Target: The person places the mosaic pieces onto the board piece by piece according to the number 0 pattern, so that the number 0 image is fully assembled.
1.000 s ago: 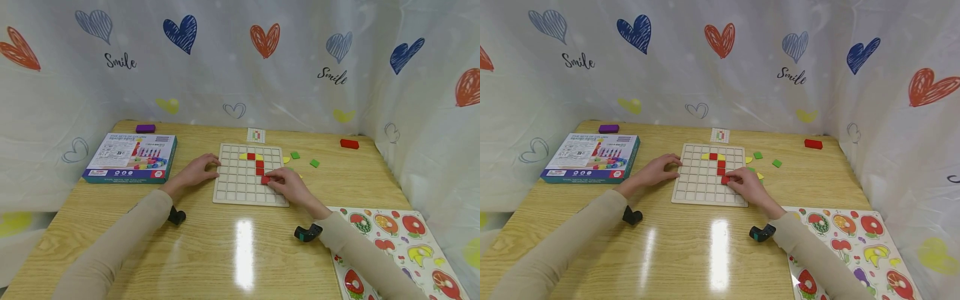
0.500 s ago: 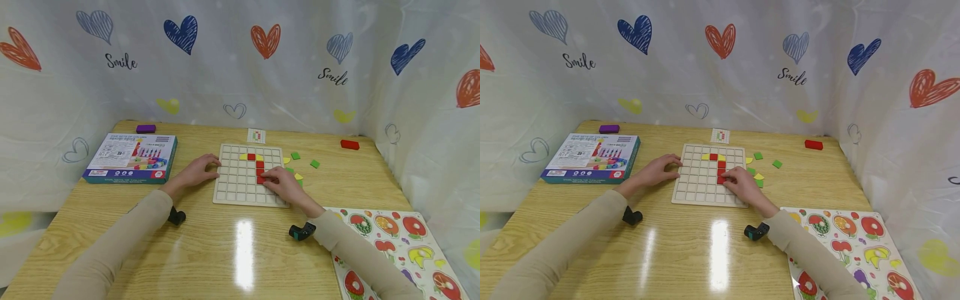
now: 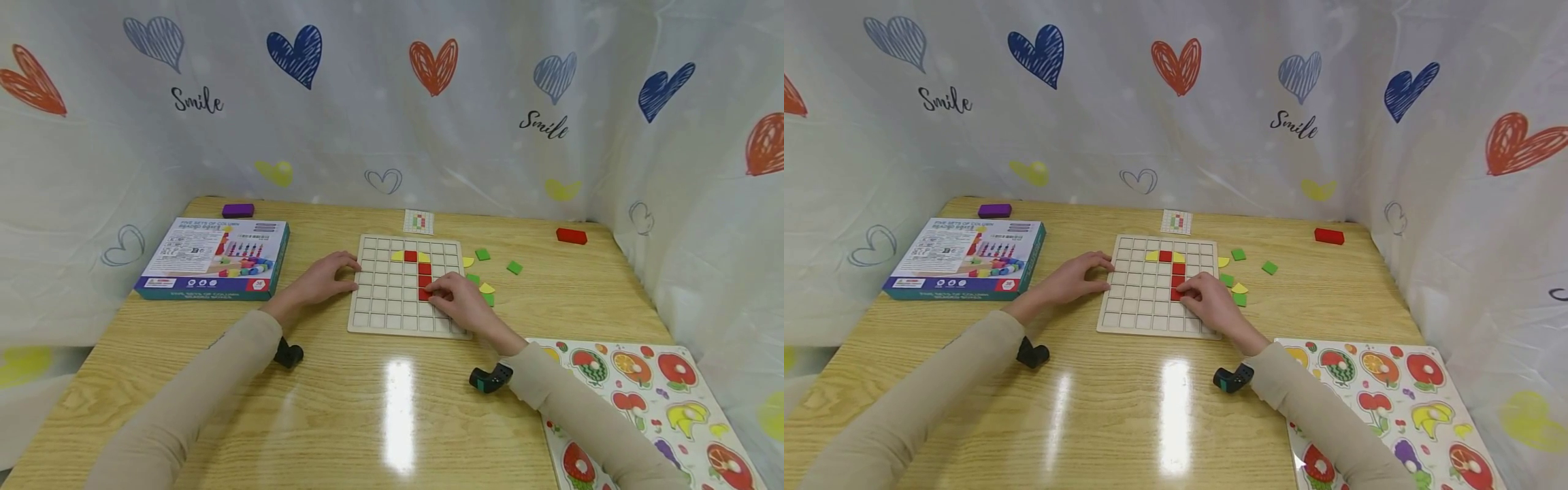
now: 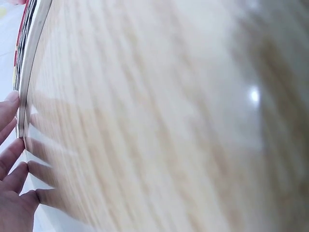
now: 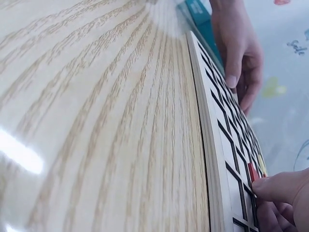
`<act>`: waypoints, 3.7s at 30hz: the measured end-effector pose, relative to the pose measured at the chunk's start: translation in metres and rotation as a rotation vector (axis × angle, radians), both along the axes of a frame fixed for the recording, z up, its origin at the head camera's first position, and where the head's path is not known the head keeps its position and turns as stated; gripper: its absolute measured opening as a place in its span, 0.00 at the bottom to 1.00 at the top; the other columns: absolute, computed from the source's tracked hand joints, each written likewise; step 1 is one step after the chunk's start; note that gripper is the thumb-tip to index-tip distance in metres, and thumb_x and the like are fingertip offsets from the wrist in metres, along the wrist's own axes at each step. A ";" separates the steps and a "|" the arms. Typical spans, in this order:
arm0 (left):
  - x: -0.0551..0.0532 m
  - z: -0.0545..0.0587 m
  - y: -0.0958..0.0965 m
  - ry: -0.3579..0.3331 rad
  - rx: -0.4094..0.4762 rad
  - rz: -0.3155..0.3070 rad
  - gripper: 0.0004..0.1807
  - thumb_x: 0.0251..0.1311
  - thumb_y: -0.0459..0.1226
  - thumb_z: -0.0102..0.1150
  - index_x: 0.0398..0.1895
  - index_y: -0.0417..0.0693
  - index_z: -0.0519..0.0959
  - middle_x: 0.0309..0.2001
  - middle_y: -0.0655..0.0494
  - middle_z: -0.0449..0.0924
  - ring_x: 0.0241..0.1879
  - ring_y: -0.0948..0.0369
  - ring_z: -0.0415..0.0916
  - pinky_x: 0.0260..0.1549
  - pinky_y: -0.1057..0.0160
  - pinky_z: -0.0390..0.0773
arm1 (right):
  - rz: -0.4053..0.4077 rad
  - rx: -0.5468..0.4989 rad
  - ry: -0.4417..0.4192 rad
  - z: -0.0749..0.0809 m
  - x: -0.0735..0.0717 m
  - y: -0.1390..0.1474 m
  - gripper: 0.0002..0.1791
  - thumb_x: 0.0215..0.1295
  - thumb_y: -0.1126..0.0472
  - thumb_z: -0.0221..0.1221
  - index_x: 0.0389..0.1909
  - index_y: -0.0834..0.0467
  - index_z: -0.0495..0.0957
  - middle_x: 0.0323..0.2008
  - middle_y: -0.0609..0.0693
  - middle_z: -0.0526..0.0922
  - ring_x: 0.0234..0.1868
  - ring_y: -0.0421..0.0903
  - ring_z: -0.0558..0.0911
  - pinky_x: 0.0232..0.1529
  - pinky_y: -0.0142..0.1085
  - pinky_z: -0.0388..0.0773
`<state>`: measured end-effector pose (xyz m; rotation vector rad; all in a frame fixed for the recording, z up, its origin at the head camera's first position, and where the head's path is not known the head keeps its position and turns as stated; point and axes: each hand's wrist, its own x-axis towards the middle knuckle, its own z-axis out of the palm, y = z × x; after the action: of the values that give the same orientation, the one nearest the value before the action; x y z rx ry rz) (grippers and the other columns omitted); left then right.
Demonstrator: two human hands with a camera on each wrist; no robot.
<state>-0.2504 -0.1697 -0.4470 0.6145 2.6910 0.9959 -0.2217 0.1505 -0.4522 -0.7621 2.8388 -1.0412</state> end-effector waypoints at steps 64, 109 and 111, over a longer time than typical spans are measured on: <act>0.003 0.003 0.002 0.002 -0.009 0.005 0.20 0.64 0.40 0.62 0.57 0.42 0.76 0.68 0.43 0.65 0.72 0.47 0.54 0.71 0.47 0.53 | -0.072 0.080 -0.090 0.008 -0.018 0.102 0.21 0.64 0.61 0.65 0.56 0.64 0.79 0.50 0.60 0.81 0.46 0.53 0.77 0.47 0.47 0.75; 0.001 0.000 -0.001 -0.002 0.003 0.007 0.19 0.64 0.40 0.63 0.56 0.43 0.76 0.68 0.44 0.65 0.72 0.47 0.55 0.70 0.47 0.54 | -0.124 0.019 -0.088 0.016 -0.001 0.087 0.17 0.64 0.56 0.65 0.51 0.60 0.82 0.44 0.53 0.83 0.42 0.48 0.80 0.44 0.43 0.78; 0.002 0.000 -0.001 0.002 0.000 0.007 0.19 0.64 0.40 0.63 0.56 0.43 0.77 0.68 0.44 0.65 0.72 0.48 0.55 0.70 0.48 0.54 | -0.105 0.003 -0.102 0.017 0.002 0.076 0.17 0.64 0.55 0.65 0.51 0.59 0.83 0.44 0.52 0.83 0.41 0.46 0.80 0.43 0.41 0.78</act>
<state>-0.2488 -0.1704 -0.4471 0.6068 2.6967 0.9971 -0.2200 0.2264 -0.4352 -0.5484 2.8193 -1.0551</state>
